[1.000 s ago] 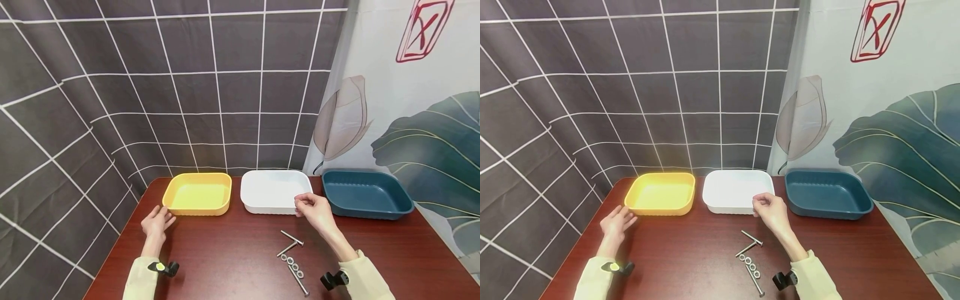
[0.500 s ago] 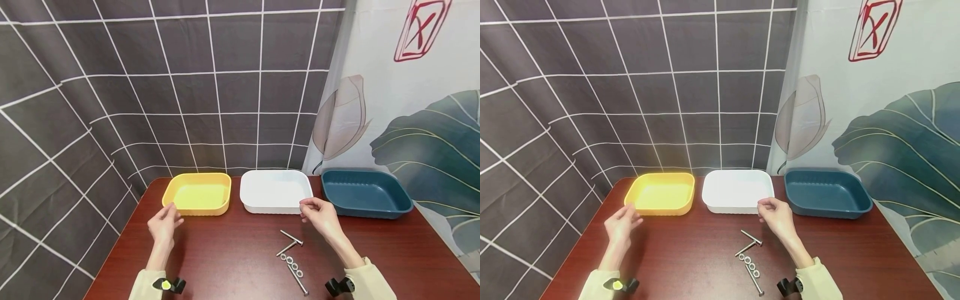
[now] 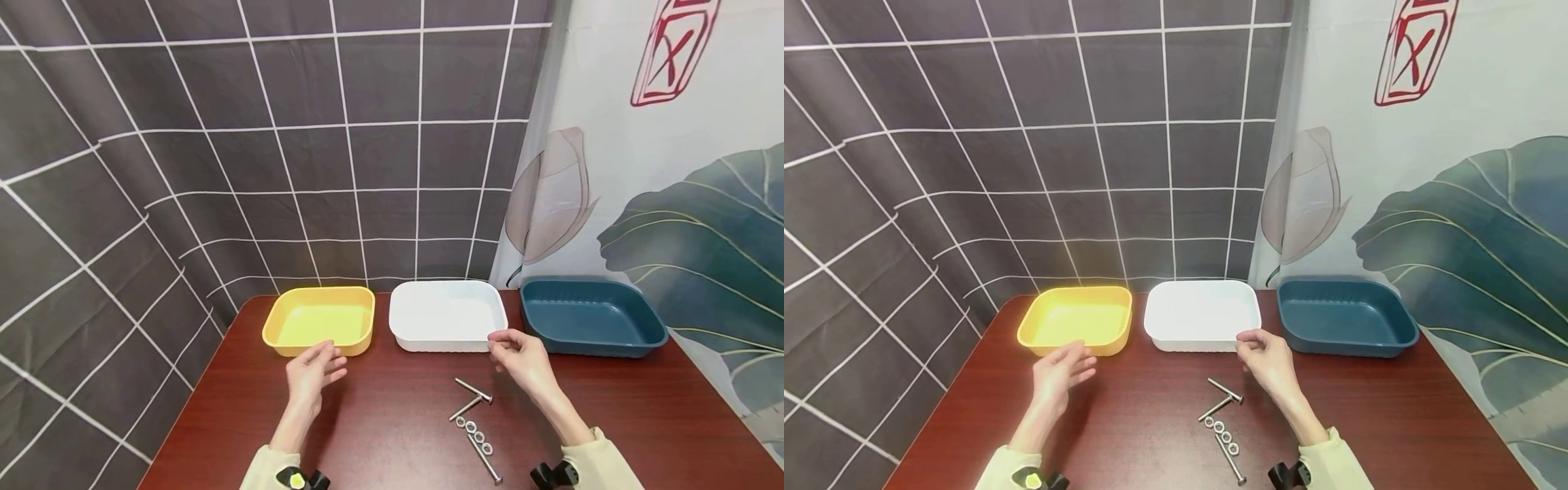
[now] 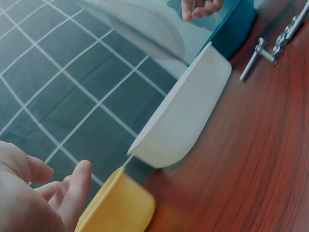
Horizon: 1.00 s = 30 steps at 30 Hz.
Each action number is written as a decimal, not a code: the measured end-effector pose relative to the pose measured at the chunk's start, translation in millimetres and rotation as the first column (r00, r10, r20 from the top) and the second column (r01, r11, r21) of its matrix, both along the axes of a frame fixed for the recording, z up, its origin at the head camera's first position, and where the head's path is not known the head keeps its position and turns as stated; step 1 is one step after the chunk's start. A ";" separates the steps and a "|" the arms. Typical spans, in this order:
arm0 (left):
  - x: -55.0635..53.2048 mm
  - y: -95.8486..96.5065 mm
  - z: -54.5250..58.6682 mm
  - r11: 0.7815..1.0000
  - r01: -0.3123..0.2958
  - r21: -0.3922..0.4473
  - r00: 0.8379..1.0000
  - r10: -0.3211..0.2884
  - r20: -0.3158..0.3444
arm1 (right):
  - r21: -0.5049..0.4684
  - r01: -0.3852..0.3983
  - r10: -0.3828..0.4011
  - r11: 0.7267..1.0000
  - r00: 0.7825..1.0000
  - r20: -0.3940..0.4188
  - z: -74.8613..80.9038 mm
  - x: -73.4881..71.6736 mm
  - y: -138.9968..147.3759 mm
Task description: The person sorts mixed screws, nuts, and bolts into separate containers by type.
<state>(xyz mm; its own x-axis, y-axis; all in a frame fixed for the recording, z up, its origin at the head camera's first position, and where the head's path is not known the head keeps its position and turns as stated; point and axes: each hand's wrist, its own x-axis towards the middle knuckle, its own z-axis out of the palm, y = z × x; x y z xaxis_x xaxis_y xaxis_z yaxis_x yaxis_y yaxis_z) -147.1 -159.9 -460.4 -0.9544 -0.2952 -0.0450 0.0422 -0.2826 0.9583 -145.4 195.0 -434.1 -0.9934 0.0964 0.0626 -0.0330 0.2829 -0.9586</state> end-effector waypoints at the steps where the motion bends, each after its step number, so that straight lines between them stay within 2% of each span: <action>1: -1.0 3.4 -1.3 1.000 0.012 0.006 1.000 -0.012 0.009 | -0.003 0.000 0.000 1.000 1.000 0.000 -1.1 0.7 0.1; 6: -6.8 20.7 -4.0 0.997 0.059 0.049 0.996 -0.062 0.060 | -0.005 0.006 -0.006 1.000 1.000 0.007 -7.2 3.2 1.1; 13: -15.8 42.6 -6.2 0.989 0.123 0.084 0.988 -0.130 0.080 | 0.010 0.030 -0.031 0.999 0.999 0.016 -12.7 6.8 0.6; 19: -28.0 60.3 -11.3 0.983 0.157 0.096 0.981 -0.167 0.104 | 0.011 0.037 -0.037 0.999 0.999 0.017 -16.9 8.7 -0.2; 24: -37.1 72.9 -12.9 0.985 0.145 0.097 0.980 -0.157 0.125 | 0.006 0.040 -0.040 0.999 0.999 0.031 -18.0 9.8 0.2; 30: -44.6 84.8 -17.2 0.992 0.096 0.077 0.982 -0.106 0.154 | -0.021 0.049 -0.049 0.999 0.998 0.035 -19.8 11.2 -2.0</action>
<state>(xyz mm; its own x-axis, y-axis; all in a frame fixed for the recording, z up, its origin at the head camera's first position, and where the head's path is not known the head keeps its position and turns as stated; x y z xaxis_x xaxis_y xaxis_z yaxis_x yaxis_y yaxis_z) -191.7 -75.1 -477.6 -0.9585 -0.1886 -0.2136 -0.1394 -0.3435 0.9288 -134.1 192.9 -453.9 -0.9889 0.1460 0.0262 0.0132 0.2626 -0.9648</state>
